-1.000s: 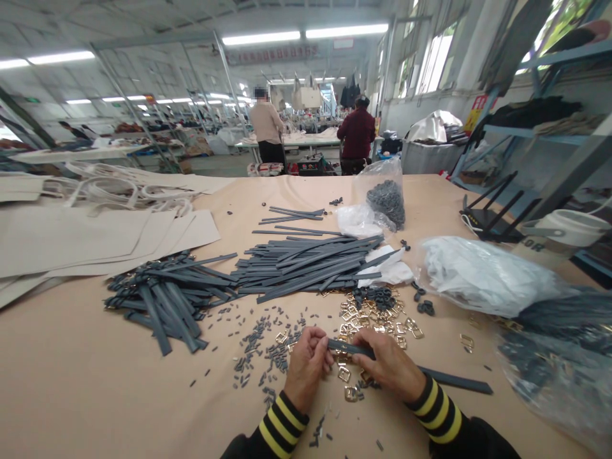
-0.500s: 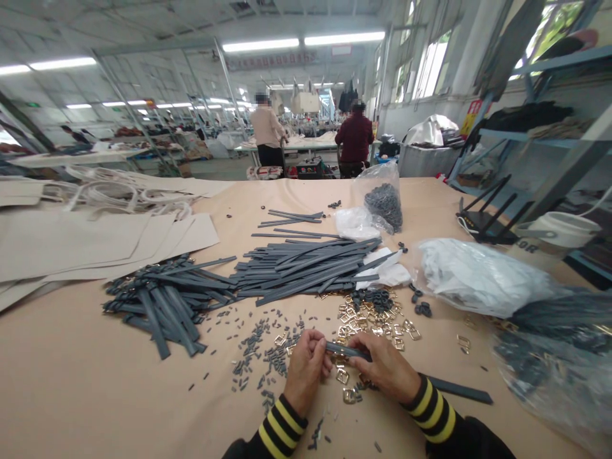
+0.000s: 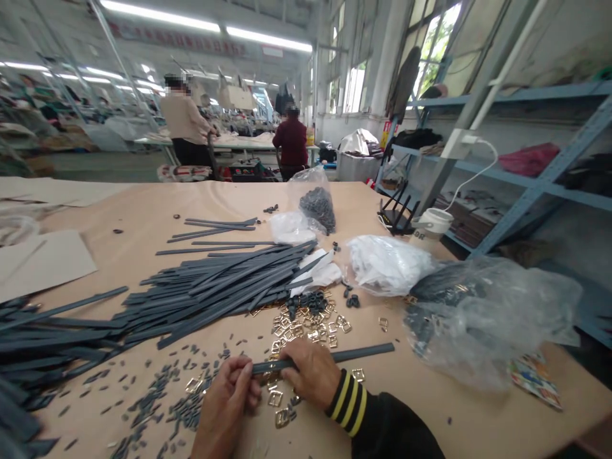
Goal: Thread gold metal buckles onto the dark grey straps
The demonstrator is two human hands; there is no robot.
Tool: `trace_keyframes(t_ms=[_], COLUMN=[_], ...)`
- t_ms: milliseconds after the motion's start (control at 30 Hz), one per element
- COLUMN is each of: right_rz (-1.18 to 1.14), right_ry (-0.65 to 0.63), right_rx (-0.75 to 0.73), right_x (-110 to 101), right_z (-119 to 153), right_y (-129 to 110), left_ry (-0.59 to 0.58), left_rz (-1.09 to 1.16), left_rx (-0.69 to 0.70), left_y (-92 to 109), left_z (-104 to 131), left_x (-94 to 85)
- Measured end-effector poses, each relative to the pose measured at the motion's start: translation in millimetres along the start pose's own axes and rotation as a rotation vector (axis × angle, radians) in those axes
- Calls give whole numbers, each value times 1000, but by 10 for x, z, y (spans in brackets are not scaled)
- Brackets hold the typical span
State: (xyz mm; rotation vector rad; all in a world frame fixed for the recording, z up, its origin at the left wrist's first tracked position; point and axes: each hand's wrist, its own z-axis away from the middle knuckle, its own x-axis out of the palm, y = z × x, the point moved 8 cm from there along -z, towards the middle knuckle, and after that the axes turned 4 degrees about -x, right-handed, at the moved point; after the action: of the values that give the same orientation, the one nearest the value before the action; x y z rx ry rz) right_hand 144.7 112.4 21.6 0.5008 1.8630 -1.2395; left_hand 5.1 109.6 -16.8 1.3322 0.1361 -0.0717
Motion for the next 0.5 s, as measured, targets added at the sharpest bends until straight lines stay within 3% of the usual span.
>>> trace_keyframes(t_ms=[500], right_rz=[14], right_ry=[32], right_rx=[-22], right_x=[-24], right_z=[5], right_y=[-18], left_ry=[-49], left_rz=[-45], left_rx=[-2], left_y=[-26], left_z=[7], left_x=[52])
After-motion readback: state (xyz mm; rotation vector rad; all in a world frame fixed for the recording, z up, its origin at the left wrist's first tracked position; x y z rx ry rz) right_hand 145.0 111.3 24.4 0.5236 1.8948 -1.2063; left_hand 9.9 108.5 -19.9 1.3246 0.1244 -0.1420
